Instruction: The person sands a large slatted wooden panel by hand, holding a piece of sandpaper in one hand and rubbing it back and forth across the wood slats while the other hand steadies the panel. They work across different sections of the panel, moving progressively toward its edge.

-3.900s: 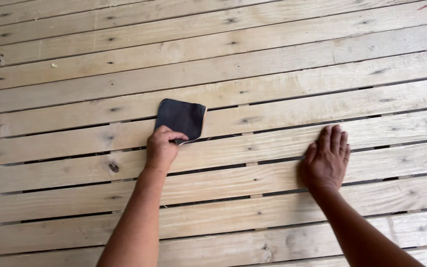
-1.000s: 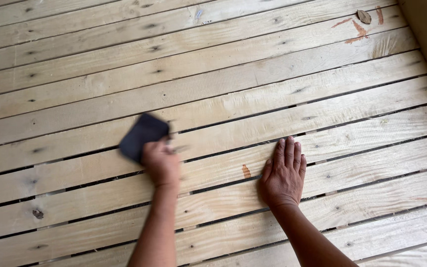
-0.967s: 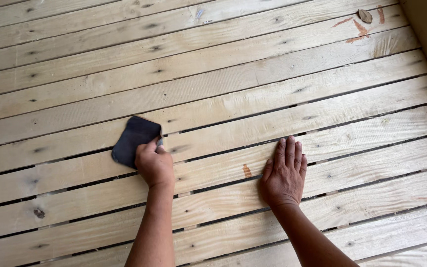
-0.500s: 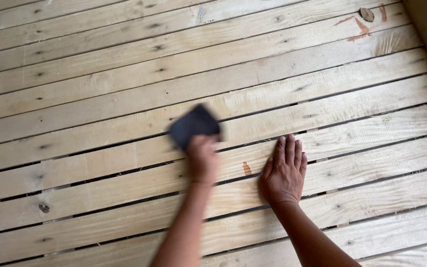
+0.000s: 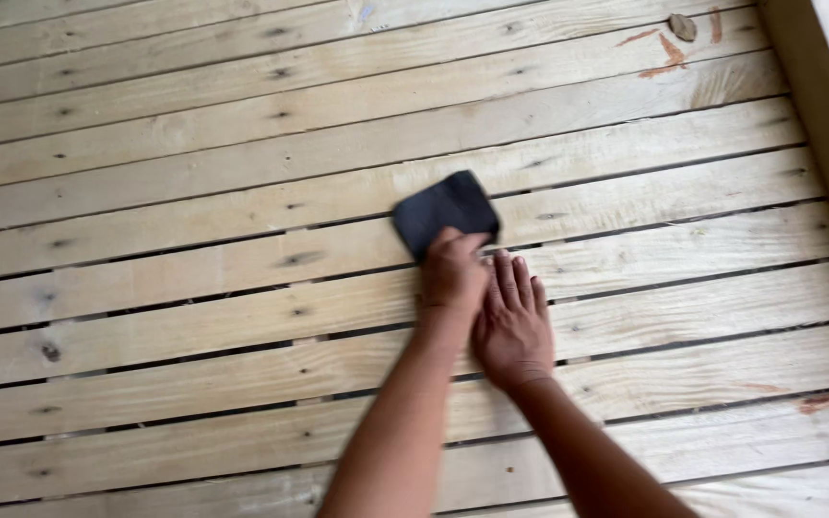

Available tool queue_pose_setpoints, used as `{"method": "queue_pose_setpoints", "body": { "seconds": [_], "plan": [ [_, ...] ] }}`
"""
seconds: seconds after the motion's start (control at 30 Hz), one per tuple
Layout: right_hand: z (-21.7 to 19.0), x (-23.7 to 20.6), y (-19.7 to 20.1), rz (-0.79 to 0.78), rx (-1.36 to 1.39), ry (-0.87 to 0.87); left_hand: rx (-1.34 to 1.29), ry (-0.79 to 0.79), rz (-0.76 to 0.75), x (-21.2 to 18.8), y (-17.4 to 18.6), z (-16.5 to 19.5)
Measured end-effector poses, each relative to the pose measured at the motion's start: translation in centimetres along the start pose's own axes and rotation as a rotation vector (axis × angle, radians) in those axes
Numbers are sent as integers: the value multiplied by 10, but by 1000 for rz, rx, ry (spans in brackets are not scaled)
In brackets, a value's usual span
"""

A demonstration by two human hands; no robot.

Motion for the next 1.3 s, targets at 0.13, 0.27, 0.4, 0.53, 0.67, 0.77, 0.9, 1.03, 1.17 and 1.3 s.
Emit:
{"method": "queue_pose_setpoints", "body": {
  "seconds": [0.13,0.27,0.4,0.53,0.67,0.77,0.9,1.03,1.17,1.3],
  "plan": [
    [109,0,59,42,-116,-112,231,3,292,-2,90,-54],
    [172,-5,81,115,-39,-358,267,66,268,-9,100,-65],
    [172,-11,76,139,-57,-381,120,-241,137,-9,-13,19],
    [167,-12,80,130,-31,-389,183,-364,-89,-3,-66,63],
    [164,-12,78,128,-20,-376,271,-410,-15,-2,30,15],
    [165,-11,76,137,-37,-364,445,18,-214,-1,86,-32],
    [166,-13,74,140,-23,-365,160,-189,-224,0,21,16],
    [166,-14,74,129,-40,-379,150,-307,-225,0,-80,76],
    [168,-13,74,148,-34,-370,168,-389,-53,-10,-17,33],
    [167,-15,71,145,-55,-376,401,-260,-93,-18,85,-35]
  ]
}}
Point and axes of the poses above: each hand's wrist, its own x-axis towards the middle knuckle, its own y-axis out of the back of the hand, z = x × y, the point moved 3 cm from there along x, towards the middle knuckle
